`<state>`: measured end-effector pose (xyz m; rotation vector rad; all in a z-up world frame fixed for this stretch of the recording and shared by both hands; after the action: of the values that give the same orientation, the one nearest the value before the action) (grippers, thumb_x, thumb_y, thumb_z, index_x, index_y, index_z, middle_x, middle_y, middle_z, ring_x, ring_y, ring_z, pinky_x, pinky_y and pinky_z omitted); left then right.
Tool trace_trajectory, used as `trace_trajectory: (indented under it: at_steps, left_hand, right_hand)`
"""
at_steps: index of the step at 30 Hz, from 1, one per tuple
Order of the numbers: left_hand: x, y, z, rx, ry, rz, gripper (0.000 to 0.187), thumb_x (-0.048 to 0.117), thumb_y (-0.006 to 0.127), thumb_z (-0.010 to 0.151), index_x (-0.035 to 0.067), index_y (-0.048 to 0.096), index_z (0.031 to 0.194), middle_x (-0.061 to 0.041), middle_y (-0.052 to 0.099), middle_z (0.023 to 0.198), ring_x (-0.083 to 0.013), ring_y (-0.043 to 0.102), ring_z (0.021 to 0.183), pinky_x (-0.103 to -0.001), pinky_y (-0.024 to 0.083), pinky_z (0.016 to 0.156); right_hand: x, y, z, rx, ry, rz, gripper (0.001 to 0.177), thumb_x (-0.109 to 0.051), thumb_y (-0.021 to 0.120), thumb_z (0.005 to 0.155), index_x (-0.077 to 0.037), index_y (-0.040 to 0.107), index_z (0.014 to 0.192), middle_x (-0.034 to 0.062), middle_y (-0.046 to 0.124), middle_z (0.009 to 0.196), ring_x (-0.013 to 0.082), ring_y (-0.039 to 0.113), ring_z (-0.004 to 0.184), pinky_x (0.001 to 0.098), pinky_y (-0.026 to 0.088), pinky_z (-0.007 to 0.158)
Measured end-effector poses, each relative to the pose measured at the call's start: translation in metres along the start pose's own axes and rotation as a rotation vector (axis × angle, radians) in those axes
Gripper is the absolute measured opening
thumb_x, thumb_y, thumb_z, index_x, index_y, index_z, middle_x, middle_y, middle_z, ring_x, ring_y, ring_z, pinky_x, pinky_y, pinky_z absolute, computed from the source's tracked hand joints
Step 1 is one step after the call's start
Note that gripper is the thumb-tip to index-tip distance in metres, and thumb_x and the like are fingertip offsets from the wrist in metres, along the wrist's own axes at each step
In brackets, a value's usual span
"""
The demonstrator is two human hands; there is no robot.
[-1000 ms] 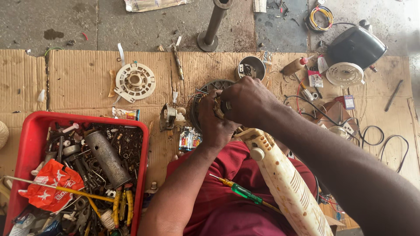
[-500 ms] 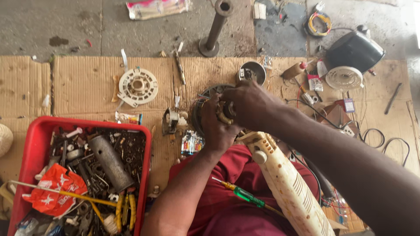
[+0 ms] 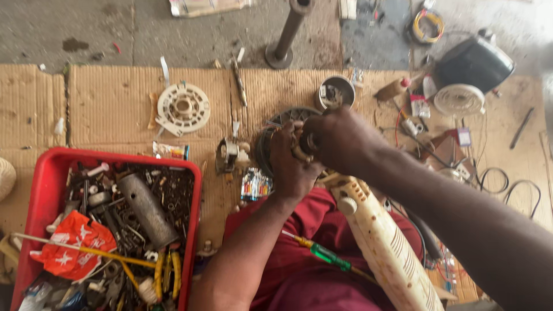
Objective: The person is repairing an electrical motor component, likely a fan motor. They use pliers to strip and adjust wires on a copper coil, then insert and secure the coil into a metal housing. The person also handles a white plastic fan housing and various small tools on a cluttered workbench.
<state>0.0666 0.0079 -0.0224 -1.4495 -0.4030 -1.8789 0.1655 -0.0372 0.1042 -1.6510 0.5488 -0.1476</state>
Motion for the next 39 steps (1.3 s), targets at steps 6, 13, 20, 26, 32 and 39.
trace_trajectory:
  at_steps: [6,13,20,26,32,39]
  left_hand:
    - [0.002,0.0,0.0,-0.012,0.018,-0.039,0.09,0.027,0.098,0.066,0.002,0.047,0.137,-0.012,0.059,0.12,-0.0293,0.06,0.113,-0.044,0.049,0.101]
    - [0.005,-0.004,-0.001,0.006,0.041,-0.005,0.085,0.021,0.095,0.064,0.005,0.052,0.135,-0.013,0.06,0.119,-0.0317,0.059,0.115,-0.046,0.048,0.102]
    - [0.005,-0.001,0.003,0.005,0.008,-0.005,0.089,0.027,0.098,0.064,0.003,0.051,0.135,-0.013,0.059,0.117,-0.0318,0.059,0.111,-0.047,0.048,0.098]
    - [0.004,-0.001,0.002,0.046,0.055,-0.031,0.085,0.028,0.099,0.066,0.004,0.053,0.134,-0.013,0.061,0.116,-0.031,0.06,0.11,-0.046,0.048,0.098]
    - [-0.009,0.005,-0.002,0.044,0.014,0.084,0.076,0.025,0.092,0.073,0.006,0.054,0.136,-0.013,0.063,0.121,-0.0321,0.061,0.116,-0.045,0.05,0.102]
    - [-0.007,-0.001,-0.003,0.021,0.067,-0.008,0.079,0.034,0.091,0.078,0.003,0.05,0.138,-0.016,0.059,0.122,-0.0336,0.06,0.116,-0.047,0.049,0.102]
  right_hand:
    - [0.0,0.003,0.018,-0.413,0.693,0.126,0.038,-0.033,0.063,0.094,0.001,0.074,0.08,0.0175,0.072,0.071,0.0223,0.071,0.061,0.0423,0.06,0.057]
    - [0.0,-0.001,0.008,-0.371,0.316,0.005,0.026,-0.032,0.073,0.086,-0.008,0.077,0.083,0.0113,0.073,0.071,0.0222,0.071,0.062,0.0399,0.059,0.062]
    - [0.009,0.013,0.01,-0.211,0.57,0.151,0.027,-0.029,0.073,0.086,-0.002,0.075,0.08,0.0158,0.072,0.07,0.0262,0.073,0.063,0.0435,0.06,0.061]
    - [0.007,0.022,0.017,-0.355,0.492,0.041,0.032,-0.029,0.07,0.089,0.0,0.076,0.078,0.0166,0.074,0.071,0.0255,0.074,0.064,0.0388,0.061,0.061]
    - [-0.005,0.026,0.012,-0.372,0.405,-0.072,0.017,-0.019,0.073,0.079,-0.004,0.079,0.083,0.0119,0.074,0.076,0.0206,0.074,0.068,0.035,0.061,0.067]
    - [-0.01,0.004,0.015,-0.367,0.425,0.063,0.019,-0.014,0.066,0.085,-0.01,0.077,0.1,0.0127,0.075,0.079,0.0225,0.074,0.068,0.0361,0.061,0.067]
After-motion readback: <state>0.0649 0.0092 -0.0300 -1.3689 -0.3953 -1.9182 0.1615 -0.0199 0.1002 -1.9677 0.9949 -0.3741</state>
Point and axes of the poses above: each hand's wrist, its own z-axis towards the middle knuckle, its own y-axis out of the palm, x = y × z, the point moved 3 cm from there along z, towards the middle knuckle
